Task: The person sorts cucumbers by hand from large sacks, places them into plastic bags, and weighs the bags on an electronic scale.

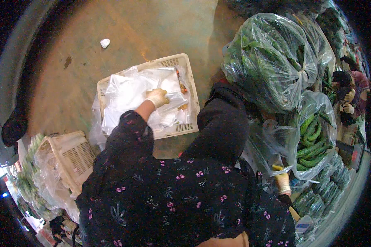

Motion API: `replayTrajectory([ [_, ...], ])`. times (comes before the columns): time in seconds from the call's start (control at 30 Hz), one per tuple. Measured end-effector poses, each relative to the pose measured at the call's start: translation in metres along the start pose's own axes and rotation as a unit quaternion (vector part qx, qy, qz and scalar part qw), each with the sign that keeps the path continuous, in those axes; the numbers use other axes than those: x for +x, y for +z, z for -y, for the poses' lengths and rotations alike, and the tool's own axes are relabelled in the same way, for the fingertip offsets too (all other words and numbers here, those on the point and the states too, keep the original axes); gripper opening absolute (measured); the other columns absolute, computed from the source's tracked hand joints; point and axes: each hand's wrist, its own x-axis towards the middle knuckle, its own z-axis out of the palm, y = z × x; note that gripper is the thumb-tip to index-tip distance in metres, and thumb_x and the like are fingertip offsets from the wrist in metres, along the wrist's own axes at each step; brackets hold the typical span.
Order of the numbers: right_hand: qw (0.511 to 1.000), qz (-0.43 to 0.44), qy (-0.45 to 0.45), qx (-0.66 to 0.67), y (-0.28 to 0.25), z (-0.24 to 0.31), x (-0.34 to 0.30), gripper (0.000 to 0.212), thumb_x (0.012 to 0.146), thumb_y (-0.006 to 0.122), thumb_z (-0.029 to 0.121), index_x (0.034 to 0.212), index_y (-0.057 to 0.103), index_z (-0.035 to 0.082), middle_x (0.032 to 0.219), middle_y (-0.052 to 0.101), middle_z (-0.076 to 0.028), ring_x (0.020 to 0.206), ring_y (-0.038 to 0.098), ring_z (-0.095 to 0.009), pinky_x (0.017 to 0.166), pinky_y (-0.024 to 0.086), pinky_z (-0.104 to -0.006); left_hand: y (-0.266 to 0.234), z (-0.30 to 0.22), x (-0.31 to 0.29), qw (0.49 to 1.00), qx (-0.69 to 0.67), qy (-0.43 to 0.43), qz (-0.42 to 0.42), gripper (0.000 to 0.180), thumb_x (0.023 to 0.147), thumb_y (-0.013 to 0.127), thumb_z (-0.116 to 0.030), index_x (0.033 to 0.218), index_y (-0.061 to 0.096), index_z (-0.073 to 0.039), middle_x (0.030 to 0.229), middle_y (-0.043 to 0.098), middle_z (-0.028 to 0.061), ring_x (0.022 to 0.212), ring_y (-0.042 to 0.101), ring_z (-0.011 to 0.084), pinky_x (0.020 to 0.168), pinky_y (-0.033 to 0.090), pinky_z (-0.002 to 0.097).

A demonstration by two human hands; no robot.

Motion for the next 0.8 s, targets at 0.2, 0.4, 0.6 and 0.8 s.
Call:
replayTrajectory([
  [0.2, 0.993, -0.08, -0.049, 0.076, -0.046, 0.106, -0.039, 0.037, 0.086, 0.059, 0.004, 0.122, 0.056, 0.002, 0.119, 0.06, -0.008, 0.109, 0.054, -0.017, 0.097, 0.04, -0.029, -0.102, 0.037, -0.105, 0.922, -0.363, 0.056, -0.126, 0.032, 0.073, 0.077, -0.028, 0.097, 0.069, -0.007, 0.088, 0.07, 0.0042, 0.079, 0.062, 0.0148, 0.078, 0.048, 0.0295],
  [0.4, 0.979, -0.089, -0.17, 0.068, -0.044, 0.227, -0.078, 0.042, 0.087, 0.056, 0.004, 0.128, 0.051, 0.0, 0.122, 0.058, -0.009, 0.111, 0.053, -0.017, 0.099, 0.039, -0.0287, -0.163, 0.021, -0.173, 0.726, -0.626, 0.146, -0.245, 0.031, 0.082, 0.07, -0.023, 0.105, 0.066, -0.003, 0.1, 0.066, 0.0027, 0.091, 0.059, 0.0137, 0.087, 0.044, 0.0297],
  [0.6, 0.953, -0.001, -0.28, 0.114, 0.004, 0.338, -0.096, 0.037, 0.086, 0.06, 0.01, 0.122, 0.058, 0.003, 0.12, 0.062, -0.01, 0.11, 0.057, -0.018, 0.099, 0.041, -0.0298, -0.241, -0.017, -0.209, 0.467, -0.811, 0.324, -0.14, 0.036, 0.095, 0.049, -0.029, 0.123, 0.056, -0.007, 0.119, 0.059, 0.0072, 0.113, 0.053, 0.0208, 0.099, 0.041, 0.0378],
  [0.8, 0.813, -0.153, -0.558, -0.061, 0.034, 0.417, -0.099, 0.069, 0.074, 0.076, 0.028, 0.132, 0.047, 0.006, 0.133, 0.048, -0.013, 0.126, 0.042, -0.028, 0.107, 0.032, -0.0379, -0.283, -0.094, -0.255, 0.449, -0.75, 0.422, -0.241, 0.052, 0.096, 0.049, -0.031, 0.138, 0.038, -0.002, 0.134, 0.046, 0.0111, 0.124, 0.045, 0.0258, 0.101, 0.039, 0.043],
])
